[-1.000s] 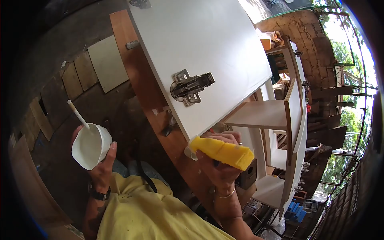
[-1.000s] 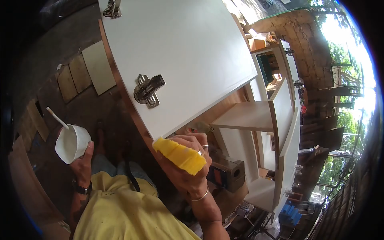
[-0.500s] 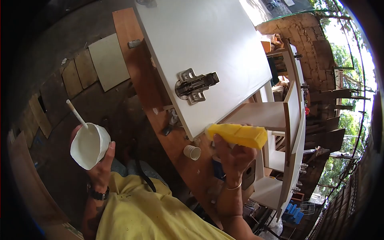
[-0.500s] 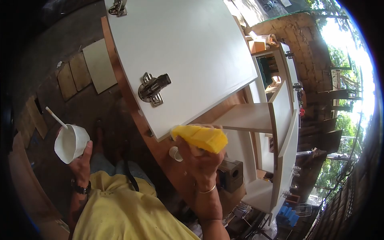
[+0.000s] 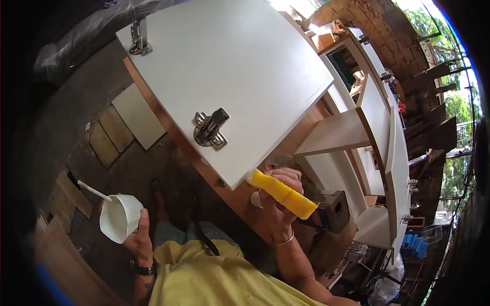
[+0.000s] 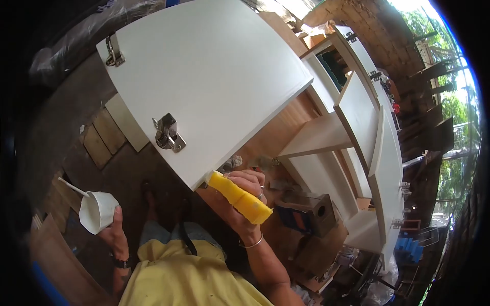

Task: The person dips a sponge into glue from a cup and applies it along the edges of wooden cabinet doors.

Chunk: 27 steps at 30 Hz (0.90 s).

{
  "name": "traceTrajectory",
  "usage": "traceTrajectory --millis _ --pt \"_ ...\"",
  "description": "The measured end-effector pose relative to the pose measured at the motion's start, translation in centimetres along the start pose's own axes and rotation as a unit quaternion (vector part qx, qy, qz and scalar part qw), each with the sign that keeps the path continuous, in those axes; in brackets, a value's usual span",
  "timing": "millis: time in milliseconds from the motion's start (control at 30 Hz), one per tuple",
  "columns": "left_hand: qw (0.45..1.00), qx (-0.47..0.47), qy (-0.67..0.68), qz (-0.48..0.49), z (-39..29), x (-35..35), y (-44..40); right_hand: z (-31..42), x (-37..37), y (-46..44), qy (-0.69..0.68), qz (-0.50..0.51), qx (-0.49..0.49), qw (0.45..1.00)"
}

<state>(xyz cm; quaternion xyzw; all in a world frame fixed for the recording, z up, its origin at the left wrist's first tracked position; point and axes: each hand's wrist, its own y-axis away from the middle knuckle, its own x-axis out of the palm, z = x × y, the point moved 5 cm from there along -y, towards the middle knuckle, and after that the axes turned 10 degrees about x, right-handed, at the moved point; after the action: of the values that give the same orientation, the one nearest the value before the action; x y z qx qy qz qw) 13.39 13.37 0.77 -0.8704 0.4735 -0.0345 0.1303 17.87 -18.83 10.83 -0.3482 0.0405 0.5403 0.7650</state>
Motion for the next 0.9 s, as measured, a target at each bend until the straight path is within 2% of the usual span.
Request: traceTrajectory --millis 133,300,333,433,467,533,567,667,800,833,867,900 --pt "0.999 0.037 -0.020 0.021 -1.1 0.1 -0.9 -2.3 -0.4 -0.5 -0.028 -0.043 0.038 0.998" --pt "0.997 0.064 -0.029 -0.013 -1.1 -0.6 -1.2 -4.4 -1.7 -2.7 -0.030 -0.104 0.065 0.992" --pt "0.997 0.072 -0.036 -0.011 -1.4 -0.5 -1.4 -5.1 -1.8 -3.1 -0.087 -0.136 0.117 0.980" --pt "0.994 0.086 -0.061 0.001 -0.6 -1.3 -1.5 -7.4 -3.0 -4.7 -0.112 -0.162 0.102 0.975" --pt "0.994 0.085 -0.066 0.007 -0.9 -1.3 -1.8 -7.3 -3.4 -5.4 -0.146 -0.161 0.142 0.966" --pt "0.993 0.084 -0.077 0.020 -2.0 -0.9 -1.9 -9.5 -4.4 -6.1 -0.123 -0.190 0.173 0.959" --pt "0.994 0.087 -0.067 0.015 -2.0 -0.9 -2.0 -9.7 -4.8 -6.7 -0.135 -0.217 0.150 0.955" --pt "0.997 0.050 -0.056 -0.009 -3.2 -0.2 -2.0 -9.7 -4.9 -7.5 -0.153 -0.190 0.171 0.955" --pt "0.996 0.069 -0.052 -0.008 -3.2 -0.1 -2.3 -8.3 -3.7 -6.1 -0.183 -0.139 0.198 0.953" --pt "0.993 0.097 -0.062 -0.017 -3.6 0.3 -2.5 -7.5 -3.5 -5.5 -0.178 -0.125 0.174 0.960" --pt "0.993 0.099 -0.064 -0.021 -3.8 0.5 -2.5 -6.9 -2.8 -5.0 -0.203 -0.154 0.119 0.960" --pt "0.992 0.100 -0.067 -0.024 -4.1 0.7 -2.5 -5.8 -2.7 -4.4 -0.144 -0.133 0.078 0.977"
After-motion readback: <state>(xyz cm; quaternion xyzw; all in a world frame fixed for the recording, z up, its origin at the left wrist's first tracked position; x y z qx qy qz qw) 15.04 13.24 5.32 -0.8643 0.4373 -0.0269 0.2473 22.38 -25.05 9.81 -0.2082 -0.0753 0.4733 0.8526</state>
